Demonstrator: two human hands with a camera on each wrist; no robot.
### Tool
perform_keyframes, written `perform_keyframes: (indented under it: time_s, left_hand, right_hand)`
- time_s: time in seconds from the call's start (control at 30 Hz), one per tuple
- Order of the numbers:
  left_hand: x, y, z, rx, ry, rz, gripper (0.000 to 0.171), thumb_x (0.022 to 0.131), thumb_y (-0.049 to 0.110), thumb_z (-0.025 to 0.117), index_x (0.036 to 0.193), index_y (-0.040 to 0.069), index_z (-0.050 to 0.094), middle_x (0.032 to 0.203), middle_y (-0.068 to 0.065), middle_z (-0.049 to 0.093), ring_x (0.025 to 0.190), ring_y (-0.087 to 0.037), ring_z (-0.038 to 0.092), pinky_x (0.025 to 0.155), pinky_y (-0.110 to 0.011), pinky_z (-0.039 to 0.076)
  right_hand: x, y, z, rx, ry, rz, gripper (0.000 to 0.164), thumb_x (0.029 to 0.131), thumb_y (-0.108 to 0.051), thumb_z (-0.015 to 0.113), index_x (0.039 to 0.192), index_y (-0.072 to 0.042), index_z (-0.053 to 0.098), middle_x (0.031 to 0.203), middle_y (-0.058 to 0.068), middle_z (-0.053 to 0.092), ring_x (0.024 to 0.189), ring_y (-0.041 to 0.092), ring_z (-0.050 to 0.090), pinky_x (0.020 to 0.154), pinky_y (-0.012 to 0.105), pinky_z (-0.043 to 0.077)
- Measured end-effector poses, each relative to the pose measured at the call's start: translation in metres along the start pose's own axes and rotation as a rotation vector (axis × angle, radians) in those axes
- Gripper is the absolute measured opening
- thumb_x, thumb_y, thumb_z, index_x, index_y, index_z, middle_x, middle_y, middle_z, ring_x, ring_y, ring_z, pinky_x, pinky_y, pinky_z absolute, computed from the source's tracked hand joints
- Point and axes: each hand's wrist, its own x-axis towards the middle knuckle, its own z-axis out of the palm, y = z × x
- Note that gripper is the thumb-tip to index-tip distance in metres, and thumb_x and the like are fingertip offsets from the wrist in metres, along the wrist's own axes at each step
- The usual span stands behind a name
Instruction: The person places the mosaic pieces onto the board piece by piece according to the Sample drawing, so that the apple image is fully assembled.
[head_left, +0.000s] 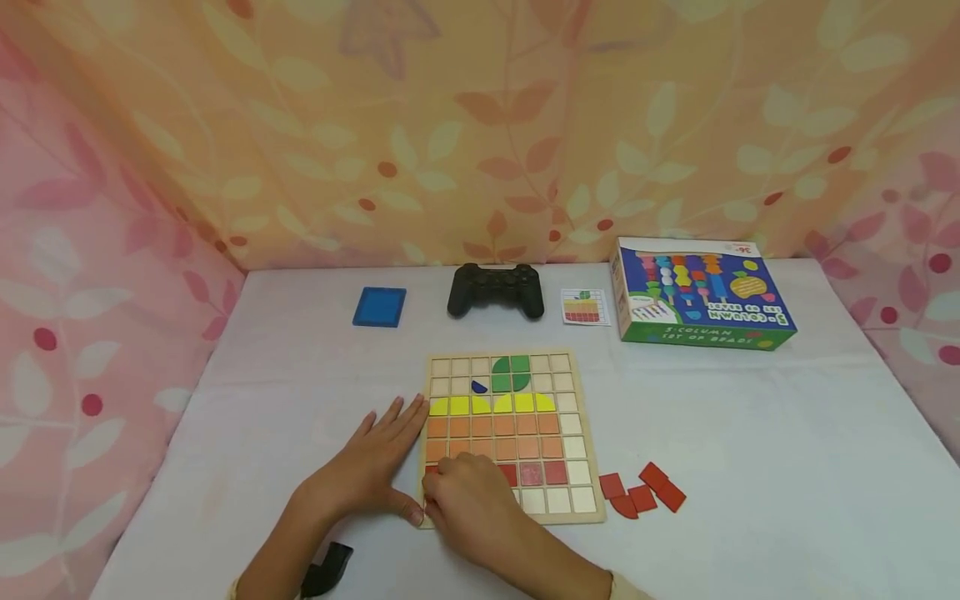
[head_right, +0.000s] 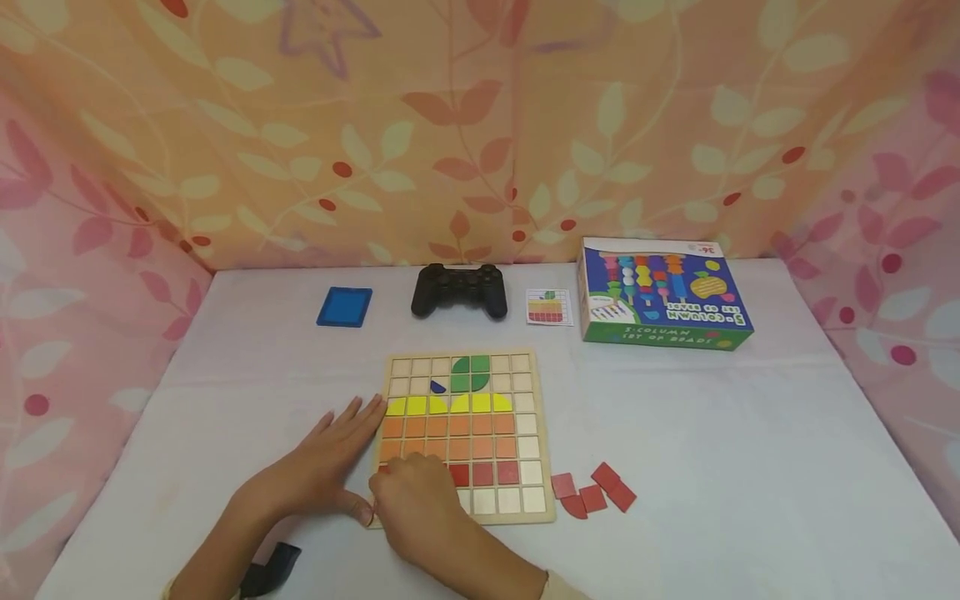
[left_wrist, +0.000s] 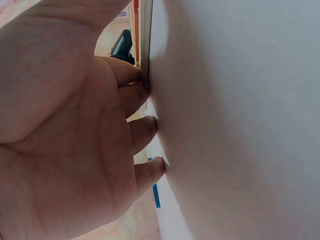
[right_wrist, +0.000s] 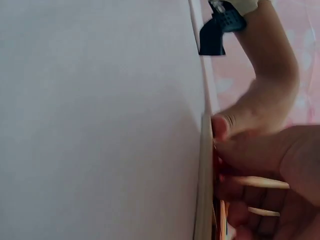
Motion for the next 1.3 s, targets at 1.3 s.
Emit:
perform_keyframes:
  time_s: [1.3]
  left_hand:
    - [0.001, -0.001, 0.003, -0.002, -0.001, -0.048, 0.144, 0.049, 0.065, 0.089, 0.162, 0.021, 0.013, 0.166, 0.005, 0.009, 0.153, -0.024, -0.002, 0.119, -0.056, 0.003]
  right_hand:
    - [-0.115, 0.136, -0.086, 0.303, -0.129, 0.608, 0.023, 0.081, -0.007, 0.082, 0.075, -0.018, 0.063, 0.067, -0.006, 0.051, 0.064, 0.013, 0.049, 0.055, 0.027, 0.043]
